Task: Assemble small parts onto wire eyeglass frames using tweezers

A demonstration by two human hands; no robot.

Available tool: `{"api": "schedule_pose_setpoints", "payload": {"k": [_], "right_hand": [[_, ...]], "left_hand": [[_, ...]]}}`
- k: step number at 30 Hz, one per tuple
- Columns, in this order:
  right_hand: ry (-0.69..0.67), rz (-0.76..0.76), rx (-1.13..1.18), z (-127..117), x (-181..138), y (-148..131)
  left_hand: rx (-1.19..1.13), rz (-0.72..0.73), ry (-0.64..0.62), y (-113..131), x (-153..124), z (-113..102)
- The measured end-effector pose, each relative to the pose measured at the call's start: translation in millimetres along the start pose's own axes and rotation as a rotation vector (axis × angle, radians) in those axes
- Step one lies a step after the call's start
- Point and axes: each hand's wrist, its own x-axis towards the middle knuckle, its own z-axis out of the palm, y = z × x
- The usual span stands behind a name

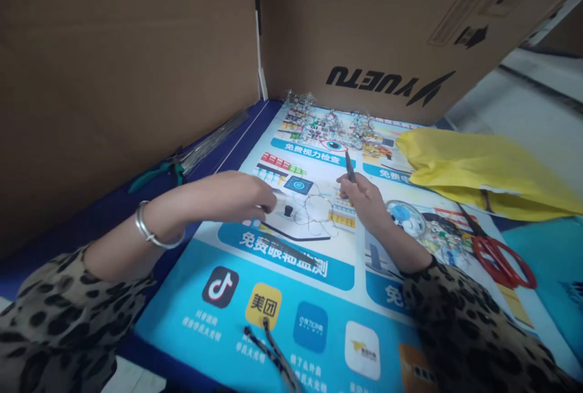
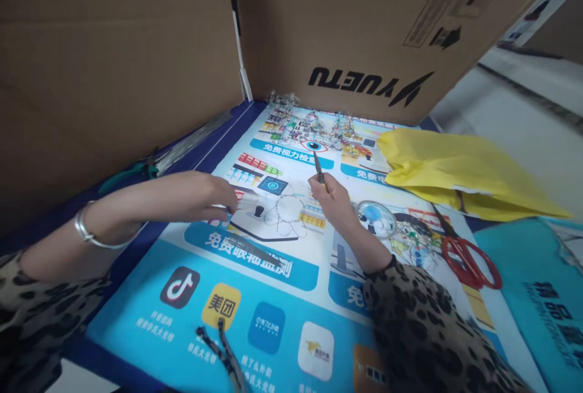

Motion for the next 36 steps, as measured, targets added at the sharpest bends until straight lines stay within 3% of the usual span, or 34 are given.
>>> {"api": "schedule_pose_setpoints", "payload": {"k": [2, 4, 14, 29, 36], "right_hand": [[0.007, 0.011, -0.009, 0.0, 0.0, 0.3], [0.007, 0.015, -0.01, -0.1, 0.1, 0.2], [-0.002, 0.023, 0.02, 0.3, 0.3, -1.3], [-0.034, -0.01, -0.066, -0.4, 5.5, -0.2], [-0.032, -0.035, -0.058, -0.6, 5.0, -1.6]], "left_hand": [[-0.075, 0.108, -0.168, 16.3, 7.9, 9.0], [-0.114, 0.146, -0.225, 26.2, 13.1, 17.9], [-0.101, 0.148, -0.291, 31.6, 18.2, 53.0], [-0.076, 0.133, -0.143, 38.0, 19.6, 65.3], [0.072, 0.187, -0.159, 42.0, 17.2, 67.6]]}}
